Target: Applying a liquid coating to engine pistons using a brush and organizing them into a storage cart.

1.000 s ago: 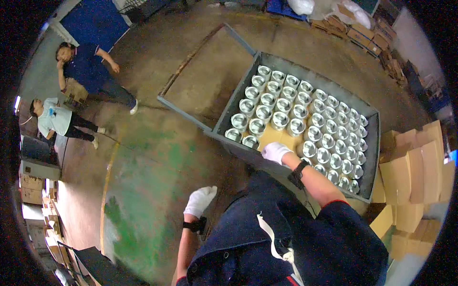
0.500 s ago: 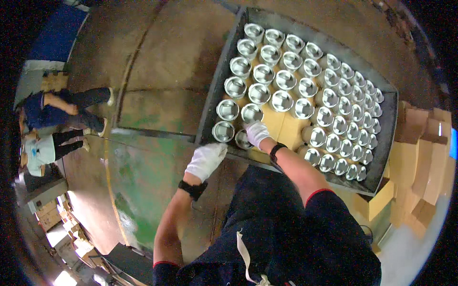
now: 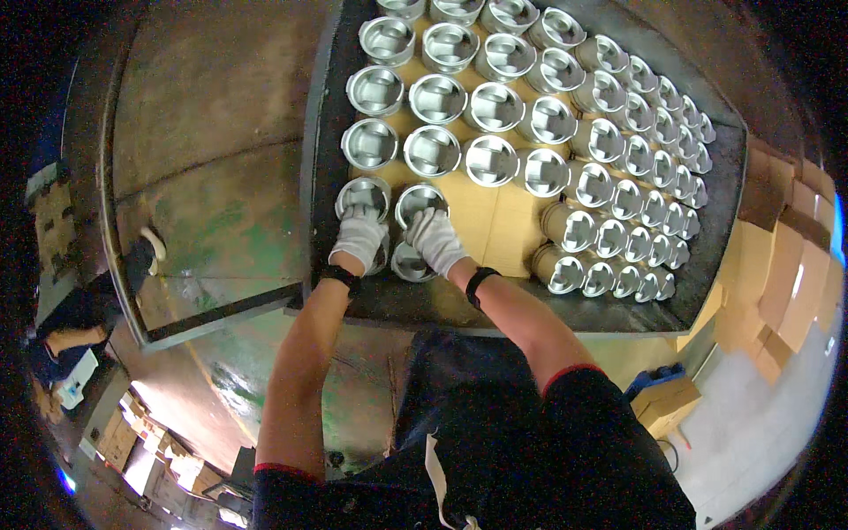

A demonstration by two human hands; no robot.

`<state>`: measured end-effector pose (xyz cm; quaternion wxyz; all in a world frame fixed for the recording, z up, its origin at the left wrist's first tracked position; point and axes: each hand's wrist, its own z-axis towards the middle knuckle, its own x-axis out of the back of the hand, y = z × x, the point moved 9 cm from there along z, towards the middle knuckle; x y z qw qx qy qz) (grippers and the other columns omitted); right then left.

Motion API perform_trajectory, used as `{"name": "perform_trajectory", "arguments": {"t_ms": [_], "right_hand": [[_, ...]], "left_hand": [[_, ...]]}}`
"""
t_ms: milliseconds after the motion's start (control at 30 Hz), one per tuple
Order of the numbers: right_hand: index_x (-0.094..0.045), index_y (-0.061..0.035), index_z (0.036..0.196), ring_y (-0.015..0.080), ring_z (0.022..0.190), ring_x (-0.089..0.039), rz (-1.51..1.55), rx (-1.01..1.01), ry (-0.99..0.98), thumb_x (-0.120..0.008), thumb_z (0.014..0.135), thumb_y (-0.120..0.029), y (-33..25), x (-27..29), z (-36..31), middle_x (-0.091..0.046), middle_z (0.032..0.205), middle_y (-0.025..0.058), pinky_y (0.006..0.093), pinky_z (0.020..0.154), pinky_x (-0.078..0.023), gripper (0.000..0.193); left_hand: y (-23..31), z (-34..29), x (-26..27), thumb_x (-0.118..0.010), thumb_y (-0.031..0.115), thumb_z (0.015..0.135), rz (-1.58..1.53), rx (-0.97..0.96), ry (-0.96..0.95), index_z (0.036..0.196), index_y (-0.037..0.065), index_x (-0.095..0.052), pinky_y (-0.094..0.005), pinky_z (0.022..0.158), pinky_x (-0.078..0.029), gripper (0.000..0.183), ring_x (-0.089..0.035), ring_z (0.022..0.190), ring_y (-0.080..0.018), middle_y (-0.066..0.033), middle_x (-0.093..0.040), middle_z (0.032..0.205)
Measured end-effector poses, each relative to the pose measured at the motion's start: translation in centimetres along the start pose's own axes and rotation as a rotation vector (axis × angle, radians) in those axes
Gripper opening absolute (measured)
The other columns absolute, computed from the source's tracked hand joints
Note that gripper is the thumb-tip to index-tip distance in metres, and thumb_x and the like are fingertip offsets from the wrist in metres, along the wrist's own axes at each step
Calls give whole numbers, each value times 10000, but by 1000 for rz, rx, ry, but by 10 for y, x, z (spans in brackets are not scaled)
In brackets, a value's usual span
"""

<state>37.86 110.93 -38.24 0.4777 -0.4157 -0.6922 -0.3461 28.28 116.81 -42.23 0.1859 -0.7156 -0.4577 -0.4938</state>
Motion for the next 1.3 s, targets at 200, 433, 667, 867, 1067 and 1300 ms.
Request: {"name": "perform_trajectory", "arguments": {"t_ms": [200,433,667,867,1067,1300], "right_hand": [[-696,-159,831,273,766,-559,288,-169,31,-565,866,-202,30,-6,-13,-592,805,105,390,580,-404,142],[-734,-303,1108,292,893,-615,471,-318,-91,-668,770,-272,78,39,-72,-645,964,89,422,691,-486,346],[-746,-147,959,307,785,-667,569,-594,58,-698,677,-237,149,107,-156,-691,821,146,420,700,-534,300],[-696,-65,1057,371,792,-669,531,-517,-15,-755,685,-206,176,93,-195,-702,908,174,408,721,-533,402],[-690,-63,1093,378,802,-666,616,-213,-26,-755,681,-158,130,181,-149,-692,915,183,420,721,-527,428],[-695,-188,1183,387,1023,-582,313,371,-93,-709,661,-126,-49,301,-137,-622,1071,188,444,882,-484,526]], "left_hand": [[28,20,8,-657,334,847,84,-69,18,963,25,-616,-468,856,-494,333,-615,953,-393,-245,-628,1031],[24,20,10,-592,190,841,260,-136,0,957,11,-634,-414,577,-532,217,-672,682,-280,-168,-672,793],[93,-51,180,-600,161,764,32,-203,236,819,96,-677,-421,540,-475,115,-607,677,-281,-125,-603,784],[109,-171,274,-613,161,726,-418,60,387,962,173,-716,-486,670,-476,257,-604,763,-333,-135,-586,861],[88,-341,262,-688,194,700,-627,651,435,985,213,-736,-451,691,-524,290,-641,775,-330,-128,-622,845],[160,-589,208,-736,217,722,-705,1305,788,1020,164,-746,-448,691,-546,302,-666,763,-356,-166,-677,808]]}}
